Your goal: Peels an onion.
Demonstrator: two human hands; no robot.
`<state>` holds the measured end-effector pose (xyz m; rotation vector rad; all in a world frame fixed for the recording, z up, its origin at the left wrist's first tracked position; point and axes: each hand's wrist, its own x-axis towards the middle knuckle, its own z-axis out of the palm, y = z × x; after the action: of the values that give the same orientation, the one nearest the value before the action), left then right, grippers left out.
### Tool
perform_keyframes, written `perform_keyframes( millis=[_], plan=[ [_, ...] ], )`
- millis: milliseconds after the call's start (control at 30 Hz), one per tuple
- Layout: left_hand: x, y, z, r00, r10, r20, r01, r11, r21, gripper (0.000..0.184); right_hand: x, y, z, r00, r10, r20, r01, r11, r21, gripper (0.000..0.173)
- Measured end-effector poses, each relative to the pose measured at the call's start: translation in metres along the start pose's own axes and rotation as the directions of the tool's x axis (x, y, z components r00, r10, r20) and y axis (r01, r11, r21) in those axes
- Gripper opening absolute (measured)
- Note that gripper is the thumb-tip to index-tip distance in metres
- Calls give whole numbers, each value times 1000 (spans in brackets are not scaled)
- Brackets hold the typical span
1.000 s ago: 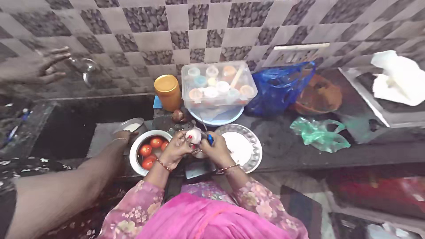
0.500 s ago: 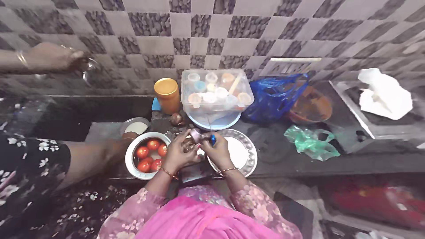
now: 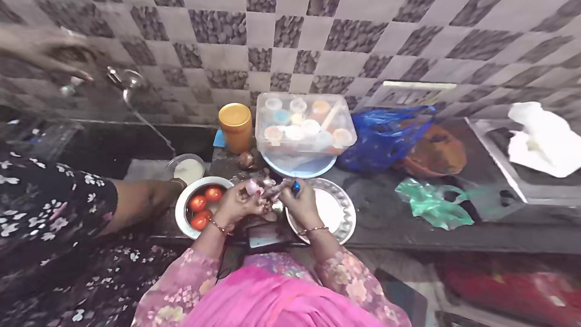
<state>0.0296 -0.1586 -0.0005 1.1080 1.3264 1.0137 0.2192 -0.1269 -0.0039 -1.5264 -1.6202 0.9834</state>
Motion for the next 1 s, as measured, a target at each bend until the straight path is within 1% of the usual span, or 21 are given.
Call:
perform_keyframes(
  millis=[67,133,167,233,267,333,400,467,533,567,600,633,700,733,933,1000],
  plan=[
    [-4,2,-11,999,-26,33,27,999,-39,44,10,6,-10,999,33,-16,-34,998,-52,16],
    [-4,-3,-20,995,-37,93,44,996,-76,39,19,12,-14,998,35,50,-28,991,-132,15],
    [-5,-5,-21,994,-33,109,45,993,-110,38,24,15,-11,995,32,95,-14,983,-182,16],
    [-4,-8,-18,996,-10,87,22,990,-139,45,31,16,0,979,56,198,6,954,-299,21],
    [-3,-9,-16,998,4,66,2,996,-93,51,35,17,8,966,63,250,30,936,-350,22],
    [-1,-10,-16,999,28,44,-32,994,105,67,43,21,23,927,83,366,88,900,-426,28],
    [-2,-10,-18,999,37,38,-45,970,238,75,48,23,30,892,116,436,122,868,-481,40],
    [-1,-10,-19,998,59,18,-62,951,303,70,47,15,23,916,46,399,149,884,-443,40],
    [-1,-10,-20,997,72,11,-72,938,338,65,40,6,8,947,-68,314,165,941,-294,34],
    [-1,-11,-20,996,86,7,-83,933,349,63,36,0,1,947,-95,307,163,965,-204,33],
    [-1,-10,-19,996,92,4,-87,927,364,62,30,-7,-4,935,-104,338,153,981,-120,33],
    [0,-10,-19,995,95,5,-90,920,381,61,25,-13,-7,915,-117,385,156,985,-71,38],
    [0,-9,-17,995,96,20,-96,905,416,59,17,-15,-4,879,-143,454,202,976,-82,52],
    [1,-8,-15,995,90,33,-96,895,436,56,16,-13,-1,872,-154,465,229,967,-109,55],
    [3,0,-13,994,58,88,-98,822,562,53,15,-10,1,850,-189,491,288,948,-133,43],
    [4,0,-10,994,45,103,-97,806,584,51,14,-12,-3,846,-168,506,284,945,-161,41]
  ],
)
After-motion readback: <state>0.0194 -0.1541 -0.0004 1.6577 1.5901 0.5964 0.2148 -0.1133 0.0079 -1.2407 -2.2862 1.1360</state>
